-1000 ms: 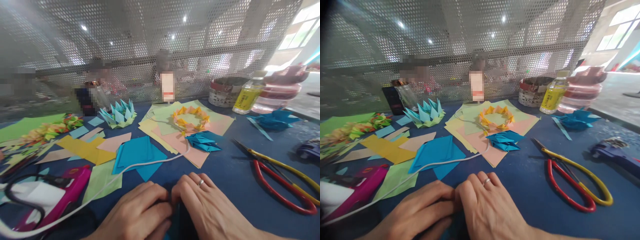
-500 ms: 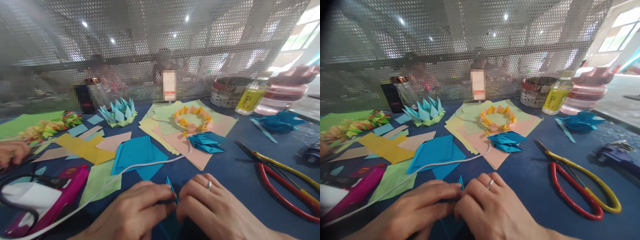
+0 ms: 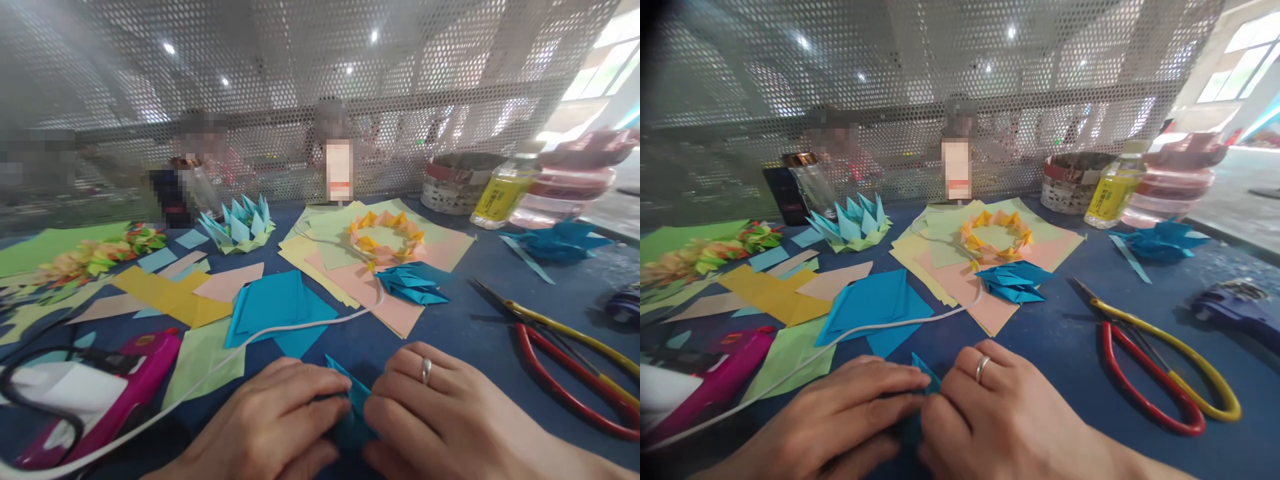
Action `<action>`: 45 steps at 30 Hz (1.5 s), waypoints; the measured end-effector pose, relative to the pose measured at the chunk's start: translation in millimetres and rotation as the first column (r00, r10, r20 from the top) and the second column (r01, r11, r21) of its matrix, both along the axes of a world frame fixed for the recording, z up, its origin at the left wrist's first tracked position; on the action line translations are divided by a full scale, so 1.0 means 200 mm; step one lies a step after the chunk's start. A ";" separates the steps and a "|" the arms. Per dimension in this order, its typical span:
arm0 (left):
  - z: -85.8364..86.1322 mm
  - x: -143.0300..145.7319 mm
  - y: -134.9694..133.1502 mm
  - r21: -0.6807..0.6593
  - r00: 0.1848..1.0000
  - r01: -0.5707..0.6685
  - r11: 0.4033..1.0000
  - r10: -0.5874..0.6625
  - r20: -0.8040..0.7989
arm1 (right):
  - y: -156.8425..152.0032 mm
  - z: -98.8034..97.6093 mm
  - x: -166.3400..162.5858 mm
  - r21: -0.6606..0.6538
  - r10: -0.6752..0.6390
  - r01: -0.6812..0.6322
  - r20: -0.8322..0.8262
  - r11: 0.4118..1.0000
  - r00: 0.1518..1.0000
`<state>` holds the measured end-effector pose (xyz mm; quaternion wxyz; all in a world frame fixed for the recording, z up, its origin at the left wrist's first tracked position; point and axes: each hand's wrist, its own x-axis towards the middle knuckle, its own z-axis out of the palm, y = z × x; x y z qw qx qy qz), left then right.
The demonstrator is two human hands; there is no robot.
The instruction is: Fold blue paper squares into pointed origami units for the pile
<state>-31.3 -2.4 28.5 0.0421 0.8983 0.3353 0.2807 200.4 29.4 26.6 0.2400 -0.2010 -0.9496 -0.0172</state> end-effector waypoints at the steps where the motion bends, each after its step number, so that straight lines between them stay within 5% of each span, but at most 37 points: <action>1: 0.00 0.00 0.01 -0.009 1.000 0.009 1.000 -0.009 -0.020 | 0.00 0.00 0.00 0.032 0.034 -0.035 0.023 0.999 0.999; 7: -0.08 0.01 0.05 0.178 0.996 0.017 0.984 -0.032 0.085 | 0.01 0.07 0.01 0.091 0.102 -0.112 0.106 0.990 0.989; 10: -0.11 0.05 0.05 0.257 0.994 0.008 0.966 -0.035 0.103 | 0.00 0.15 0.02 -0.010 0.112 -0.113 0.238 0.994 0.965; 16: -0.12 0.10 0.05 0.293 0.990 0.044 0.955 -0.081 0.115 | -0.03 0.17 0.03 -0.164 0.033 0.005 0.224 0.987 0.974; 20: -0.08 0.11 0.05 -0.009 0.979 0.053 0.999 -0.050 0.197 | -0.03 0.11 0.02 -0.420 -0.173 0.198 0.097 0.886 0.980; 23: -0.05 0.10 0.04 -0.269 0.963 0.028 0.963 0.046 0.267 | -0.03 0.08 0.03 -0.511 -0.286 0.273 0.055 0.815 0.957; 26: -0.05 0.10 0.04 -0.379 0.957 -0.023 0.925 0.130 0.261 | -0.03 0.08 0.03 -0.534 -0.330 0.328 0.095 0.779 0.939; 38: -0.05 0.14 0.04 -0.422 0.955 -0.126 0.898 0.225 0.195 | 0.00 0.09 0.04 -0.625 -0.362 0.391 0.182 0.676 0.914; 45: -0.05 0.14 0.04 -0.386 0.971 -0.129 0.914 0.195 0.138 | -0.02 0.09 0.05 -0.585 -0.383 0.397 0.155 0.707 0.911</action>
